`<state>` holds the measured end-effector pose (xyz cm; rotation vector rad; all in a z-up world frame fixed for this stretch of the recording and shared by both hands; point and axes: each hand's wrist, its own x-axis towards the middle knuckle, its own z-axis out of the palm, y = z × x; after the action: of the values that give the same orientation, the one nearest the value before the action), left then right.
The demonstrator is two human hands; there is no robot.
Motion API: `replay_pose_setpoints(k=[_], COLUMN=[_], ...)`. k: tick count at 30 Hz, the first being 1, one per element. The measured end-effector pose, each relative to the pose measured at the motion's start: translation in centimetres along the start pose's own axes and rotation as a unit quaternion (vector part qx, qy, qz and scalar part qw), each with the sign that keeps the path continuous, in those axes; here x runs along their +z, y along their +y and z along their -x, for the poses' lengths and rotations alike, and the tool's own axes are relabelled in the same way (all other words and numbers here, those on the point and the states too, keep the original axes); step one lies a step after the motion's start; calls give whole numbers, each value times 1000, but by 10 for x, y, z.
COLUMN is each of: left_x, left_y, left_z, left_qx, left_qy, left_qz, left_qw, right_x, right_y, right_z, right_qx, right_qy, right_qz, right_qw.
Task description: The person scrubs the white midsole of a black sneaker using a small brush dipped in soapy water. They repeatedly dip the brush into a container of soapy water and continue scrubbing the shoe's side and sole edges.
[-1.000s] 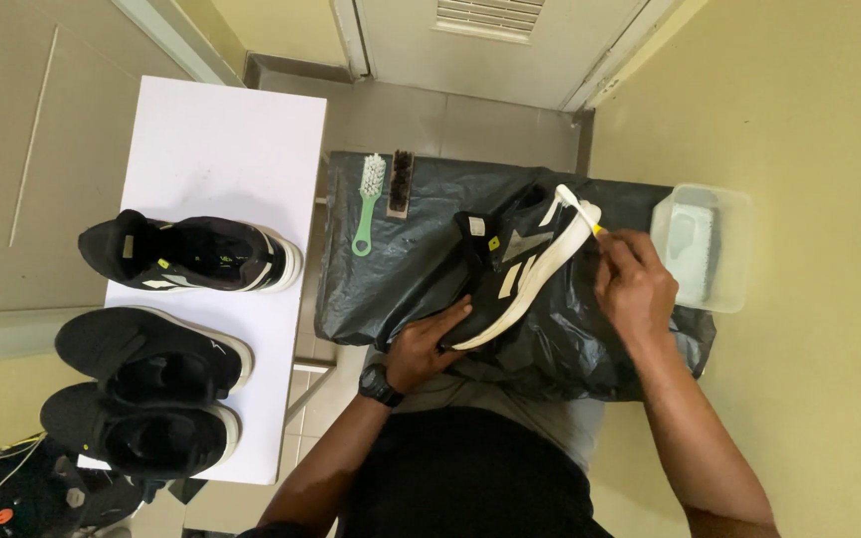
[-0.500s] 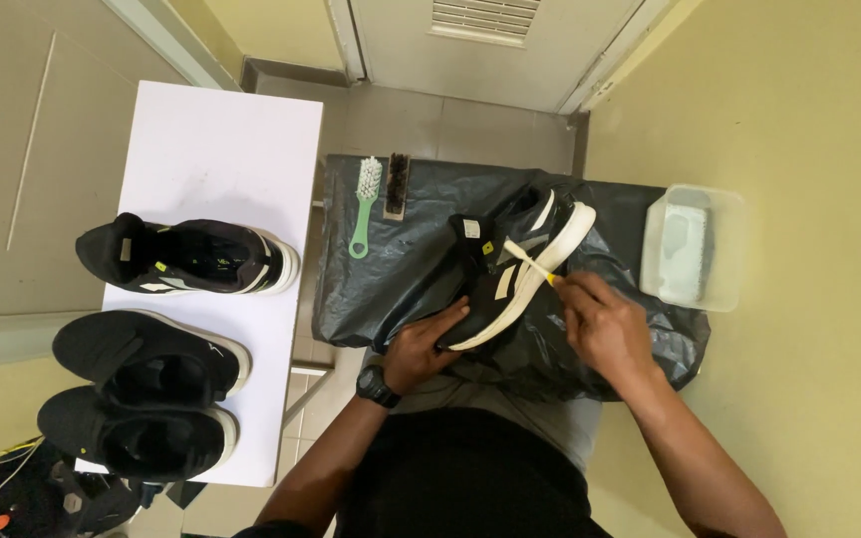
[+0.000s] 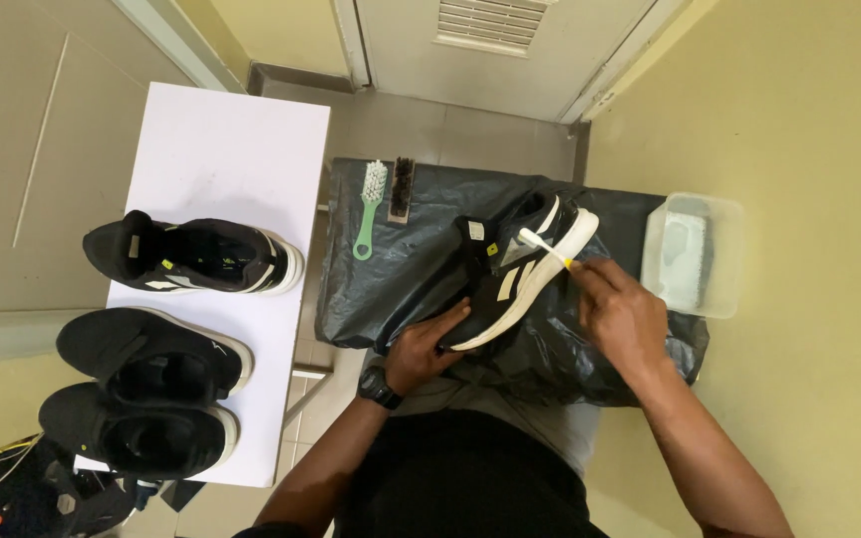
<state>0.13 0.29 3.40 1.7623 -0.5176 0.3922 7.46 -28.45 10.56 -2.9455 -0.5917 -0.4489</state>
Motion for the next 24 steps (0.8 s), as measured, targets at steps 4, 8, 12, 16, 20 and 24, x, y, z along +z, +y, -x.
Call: replay_pose_setpoints(k=[4,8,12,16,20,24], left_x=[-1,-1,-2,-3,0,-2], left_y=[0,-1,2,2,-2,1], left_z=[0,0,0,0,4,0], left_qx=[-2,-4,-11,-8,-11,-2], left_qy=[3,7,-3,-3,-6,-13], left_qz=[3,12,7,0,-7,-9], left_qw=[1000,1000,1000,1000,1000,1000], right_x=[1,7,13,12,9,-14], right_y=[9,18,20,8,-6,-22], right_z=[-12,-21,-17,-7,2,-4], right_qx=[-2,-27,-21,-11,-20,-1], right_qy=[17,74,71,34,-2,-59], right_qz=[37,78,105,45,-6,-103], right_qw=[999,994,992,998,1000,993])
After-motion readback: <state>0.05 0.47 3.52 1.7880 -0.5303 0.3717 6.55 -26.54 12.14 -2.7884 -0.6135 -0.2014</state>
